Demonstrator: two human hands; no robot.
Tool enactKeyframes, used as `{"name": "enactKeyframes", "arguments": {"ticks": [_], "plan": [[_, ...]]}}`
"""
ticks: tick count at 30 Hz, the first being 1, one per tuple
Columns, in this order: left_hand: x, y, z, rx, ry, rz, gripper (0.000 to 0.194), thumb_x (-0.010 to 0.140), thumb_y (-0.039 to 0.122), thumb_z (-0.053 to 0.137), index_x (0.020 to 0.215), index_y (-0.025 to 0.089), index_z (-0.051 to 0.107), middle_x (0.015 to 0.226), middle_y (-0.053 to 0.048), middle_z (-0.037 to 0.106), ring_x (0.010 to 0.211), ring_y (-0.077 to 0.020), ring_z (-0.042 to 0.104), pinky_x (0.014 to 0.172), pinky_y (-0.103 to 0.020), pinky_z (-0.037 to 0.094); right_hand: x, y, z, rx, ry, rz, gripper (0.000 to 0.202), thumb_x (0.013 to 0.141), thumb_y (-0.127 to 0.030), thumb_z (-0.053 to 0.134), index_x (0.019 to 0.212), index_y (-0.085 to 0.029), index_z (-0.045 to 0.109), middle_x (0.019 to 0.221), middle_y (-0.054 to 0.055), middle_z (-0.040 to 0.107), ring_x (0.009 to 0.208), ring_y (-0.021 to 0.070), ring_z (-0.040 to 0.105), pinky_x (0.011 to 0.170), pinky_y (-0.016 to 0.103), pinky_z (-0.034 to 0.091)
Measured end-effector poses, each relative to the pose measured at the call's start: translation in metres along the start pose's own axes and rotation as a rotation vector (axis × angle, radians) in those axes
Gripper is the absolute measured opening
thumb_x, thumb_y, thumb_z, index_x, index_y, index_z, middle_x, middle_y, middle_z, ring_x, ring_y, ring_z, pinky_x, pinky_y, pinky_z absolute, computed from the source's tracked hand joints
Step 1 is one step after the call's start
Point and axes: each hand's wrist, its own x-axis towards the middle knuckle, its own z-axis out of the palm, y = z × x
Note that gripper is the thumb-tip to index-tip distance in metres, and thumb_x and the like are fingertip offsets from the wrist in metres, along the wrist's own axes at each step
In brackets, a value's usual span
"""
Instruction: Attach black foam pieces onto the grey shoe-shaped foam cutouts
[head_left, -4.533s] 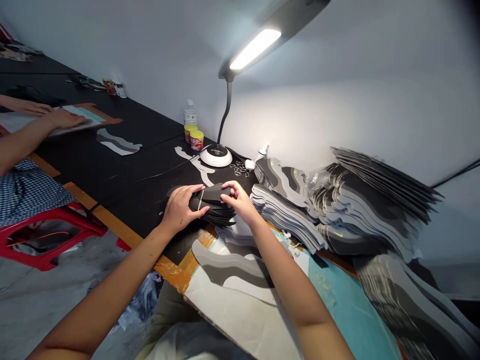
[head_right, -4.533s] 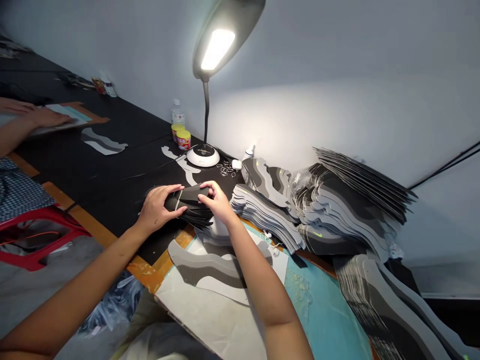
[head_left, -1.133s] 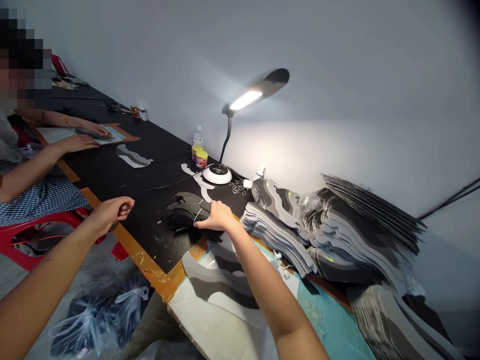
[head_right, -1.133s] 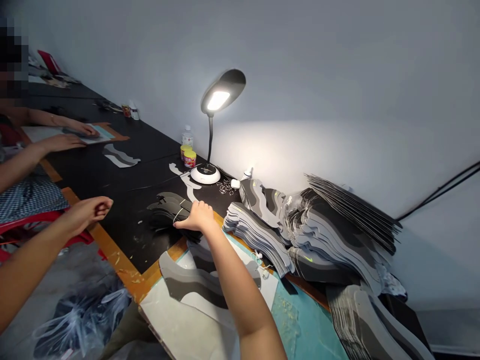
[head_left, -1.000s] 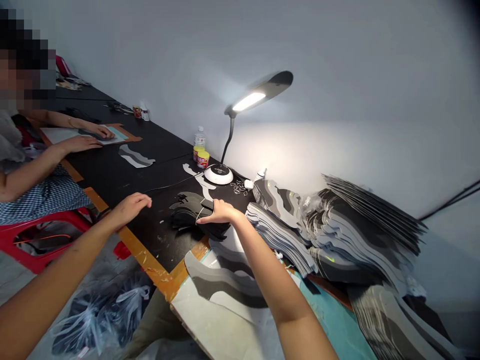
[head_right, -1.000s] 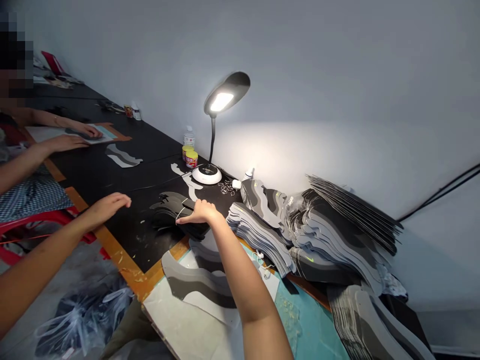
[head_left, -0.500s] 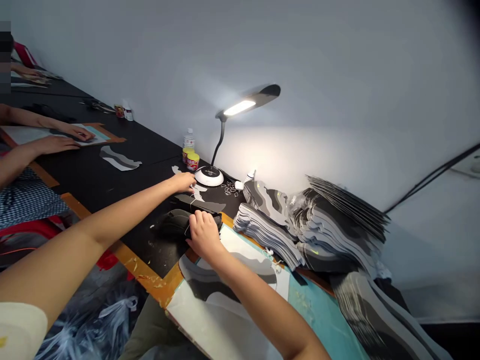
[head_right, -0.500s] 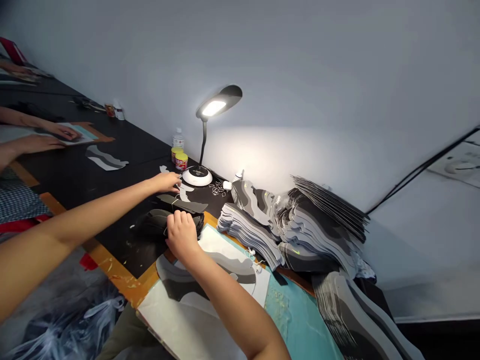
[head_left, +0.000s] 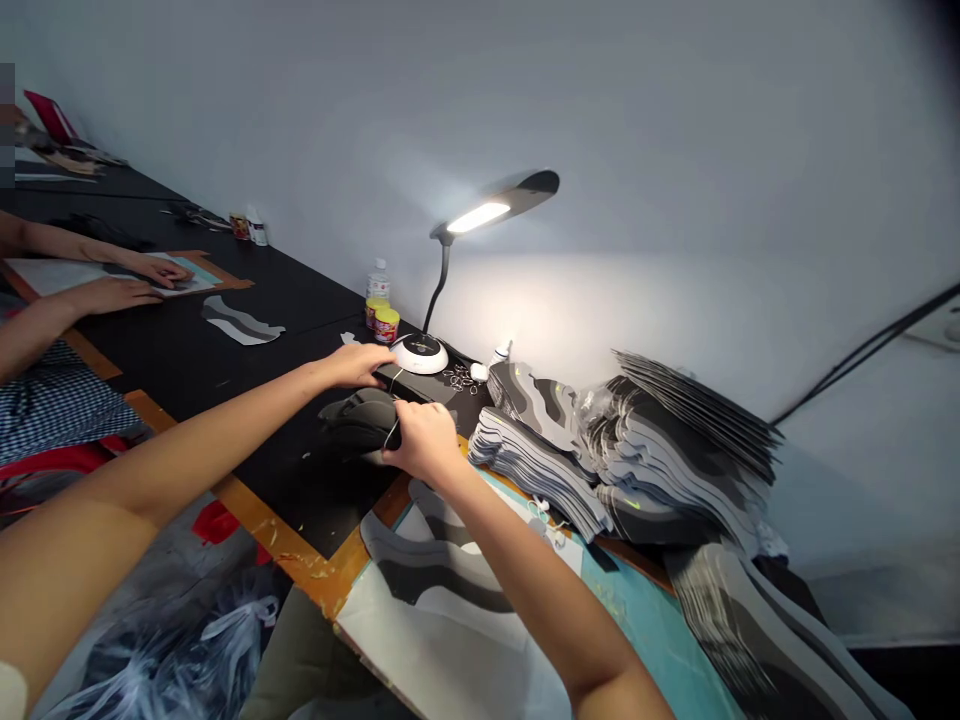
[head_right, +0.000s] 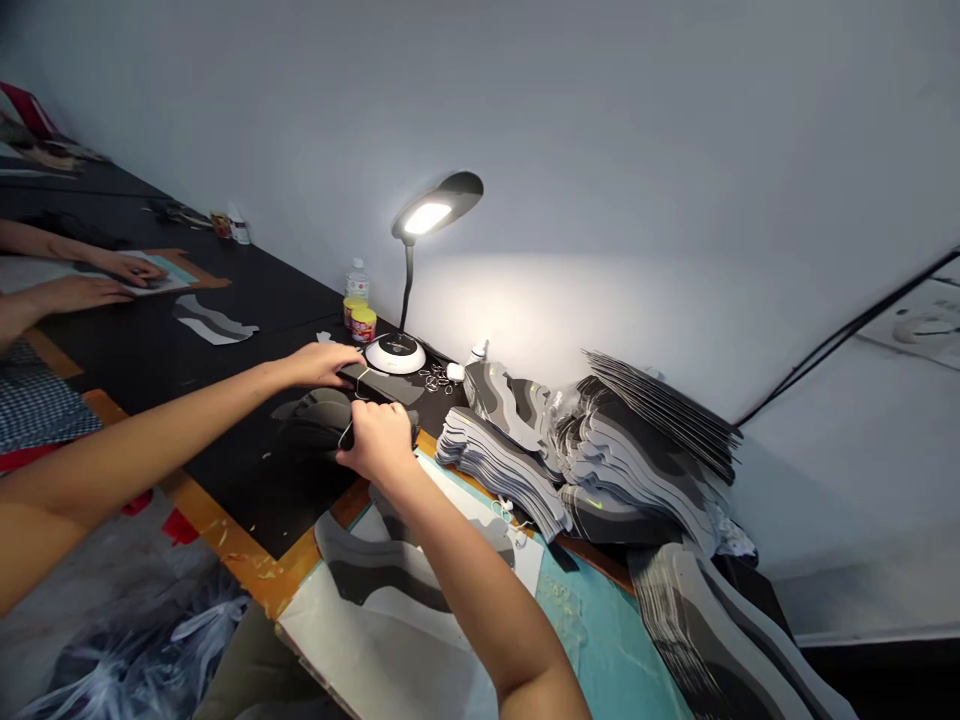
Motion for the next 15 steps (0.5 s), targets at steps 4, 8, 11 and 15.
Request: {"name": "enactKeyframes", "arguments": {"ticks": [4,8,11,15], "plan": [[0.007,0.002,0.007,0.020,0.230,-0.059,0.045,0.092,0.031,0.051,0.131,0.014,0.063,0.137,-0.020,0.057,0.134,-0.0358,0.045,0.115,-0.050,0.029,-0.009,0.030,-0.037,-0.026,0.150,0.201,0.075,0.097,-0.057,0.069,0.157,-0.019,0.045,0.132,0.014,0.035,0.124,0.0168,0.036,0.119,0.037,0.037],[-0.012,0.009,0.045,-0.052,0.207,-0.037,0.035,0.077,0.029,0.062,0.105,0.009,0.072,0.122,-0.022,0.065,0.126,-0.0358,0.051,0.117,-0.048,0.033,-0.007,0.032,-0.019,-0.102,0.355,0.277,0.076,0.106,-0.053,0.057,0.171,-0.025,0.029,0.149,0.012,0.015,0.137,0.0223,0.022,0.127,0.044,0.026],[-0.040,0.003,0.065,-0.151,0.199,-0.040,0.038,0.076,0.034,0.061,0.103,0.011,0.072,0.121,-0.018,0.068,0.124,-0.0302,0.055,0.117,-0.041,0.038,-0.005,0.013,0.022,-0.127,0.268,0.066,0.084,0.103,-0.050,0.064,0.173,-0.025,0.026,0.153,0.008,0.002,0.142,0.0214,0.014,0.131,0.042,0.024],[-0.086,-0.020,0.063,-0.269,0.349,-0.193,0.049,0.078,0.030,0.047,0.118,0.014,0.069,0.138,-0.013,0.063,0.131,-0.0238,0.054,0.118,-0.037,0.037,-0.007,0.000,0.052,-0.054,0.118,-0.211,0.077,0.101,-0.044,0.066,0.169,-0.027,0.034,0.154,0.005,0.006,0.140,0.0130,0.020,0.128,0.032,0.034]]}}
